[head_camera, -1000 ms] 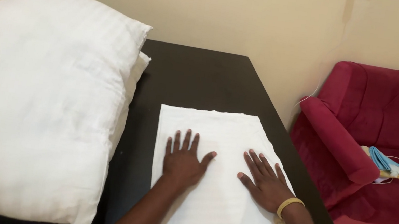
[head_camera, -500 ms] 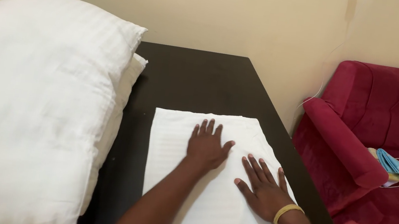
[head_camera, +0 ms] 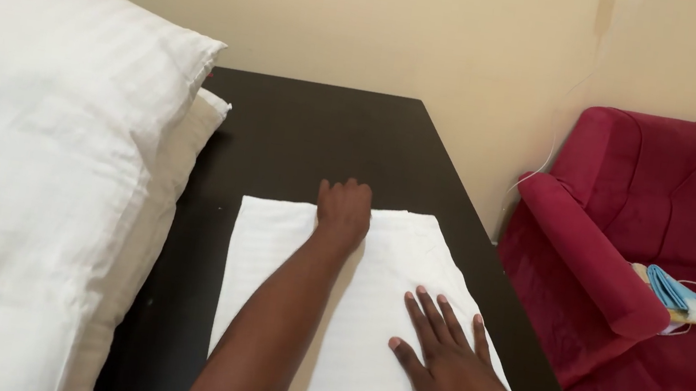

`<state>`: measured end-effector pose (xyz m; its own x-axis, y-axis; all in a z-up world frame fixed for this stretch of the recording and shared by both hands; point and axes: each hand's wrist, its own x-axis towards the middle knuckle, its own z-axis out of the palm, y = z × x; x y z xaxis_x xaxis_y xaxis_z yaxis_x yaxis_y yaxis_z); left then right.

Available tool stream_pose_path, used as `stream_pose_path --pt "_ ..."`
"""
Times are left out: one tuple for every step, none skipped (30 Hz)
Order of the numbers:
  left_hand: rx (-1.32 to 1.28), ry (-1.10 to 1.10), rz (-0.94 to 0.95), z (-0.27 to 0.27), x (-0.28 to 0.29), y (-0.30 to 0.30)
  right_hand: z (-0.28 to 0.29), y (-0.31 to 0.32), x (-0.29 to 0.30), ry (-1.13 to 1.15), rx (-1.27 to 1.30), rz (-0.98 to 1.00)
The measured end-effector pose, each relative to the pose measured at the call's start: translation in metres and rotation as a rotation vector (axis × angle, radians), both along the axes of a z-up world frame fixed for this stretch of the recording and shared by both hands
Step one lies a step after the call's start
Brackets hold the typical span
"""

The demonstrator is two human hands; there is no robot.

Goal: The person folds a white pillowcase on a dark table, smoothing the fabric and aligning edges by hand. They then fold the pillowcase into a compact rectangle and place it beside a white pillow.

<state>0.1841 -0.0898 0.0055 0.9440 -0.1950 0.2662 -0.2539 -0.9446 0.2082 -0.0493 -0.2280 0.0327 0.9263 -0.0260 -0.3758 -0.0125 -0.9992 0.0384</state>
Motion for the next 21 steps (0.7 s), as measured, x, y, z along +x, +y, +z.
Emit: stream_pose_path --pt "-0.054 -0.018 -0.053 -0.004 0.011 0.000 0.001 0.000 0.001 0.013 0.005 -0.009" --pt "-0.052 -0.021 -0.056 0.003 0.013 -0.001 -0.006 -0.005 0.003 0.010 0.007 -0.011" --pt "-0.136 0.103 -0.026 0.011 0.014 -0.001 -0.013 -0.010 0.005 0.014 0.001 -0.001" --pt "-0.220 0.229 0.003 0.017 0.016 -0.001 -0.022 -0.014 0.006 0.019 -0.007 0.009" --pt "-0.218 0.227 0.000 0.021 0.017 0.000 -0.034 -0.022 0.011 0.016 -0.006 0.006" --pt "-0.228 0.235 -0.013 0.025 0.017 0.000 -0.045 -0.030 0.014 -0.610 -0.389 0.322" --pt "-0.237 0.244 -0.027 0.029 0.017 0.000 -0.057 -0.038 0.018 -1.269 -0.769 0.561" --pt "-0.236 0.243 -0.029 0.026 0.019 -0.002 -0.045 -0.031 0.015 -1.269 -0.770 0.558" --pt "-0.261 0.193 -0.031 0.022 0.020 -0.004 -0.033 -0.023 0.011 -0.621 -0.395 0.326" --pt "-0.285 0.146 -0.032 0.018 0.021 -0.006 -0.022 -0.014 0.007 -0.004 -0.013 0.019" --pt "-0.283 0.147 -0.033 0.010 0.020 -0.007 -0.041 -0.025 0.012 -0.003 -0.011 0.018" --pt "-0.290 0.109 -0.027 0.002 0.018 -0.010 -0.060 -0.037 0.017 -0.602 -0.356 0.310" --pt "-0.298 0.071 -0.022 -0.007 0.017 -0.012 -0.079 -0.048 0.022 -1.227 -0.699 0.533" --pt "-0.296 0.072 -0.024 -0.011 0.008 -0.012 -0.078 -0.047 0.022 -1.226 -0.699 0.531" --pt "-0.341 -0.012 0.002 -0.015 -0.002 -0.012 -0.078 -0.047 0.022 -1.237 -0.699 0.528" --pt "-0.386 -0.095 0.032 -0.020 -0.013 -0.011 -0.077 -0.047 0.021 -1.247 -0.696 0.529" --pt "-0.386 -0.093 0.033 -0.016 -0.027 -0.012 -0.077 -0.047 0.020 -1.245 -0.695 0.530" --pt "-0.364 -0.120 0.021 -0.011 -0.041 -0.012 -0.076 -0.047 0.021 -1.261 -0.716 0.536" --pt "-0.342 -0.146 0.008 -0.006 -0.054 -0.013 -0.075 -0.048 0.022 -1.278 -0.738 0.542" --pt "-0.341 -0.146 0.010 -0.007 -0.064 -0.010 -0.076 -0.048 0.023 -1.278 -0.736 0.542" --pt "-0.259 -0.124 0.017 -0.008 -0.074 -0.006 -0.077 -0.049 0.023 -1.270 -0.719 0.542"
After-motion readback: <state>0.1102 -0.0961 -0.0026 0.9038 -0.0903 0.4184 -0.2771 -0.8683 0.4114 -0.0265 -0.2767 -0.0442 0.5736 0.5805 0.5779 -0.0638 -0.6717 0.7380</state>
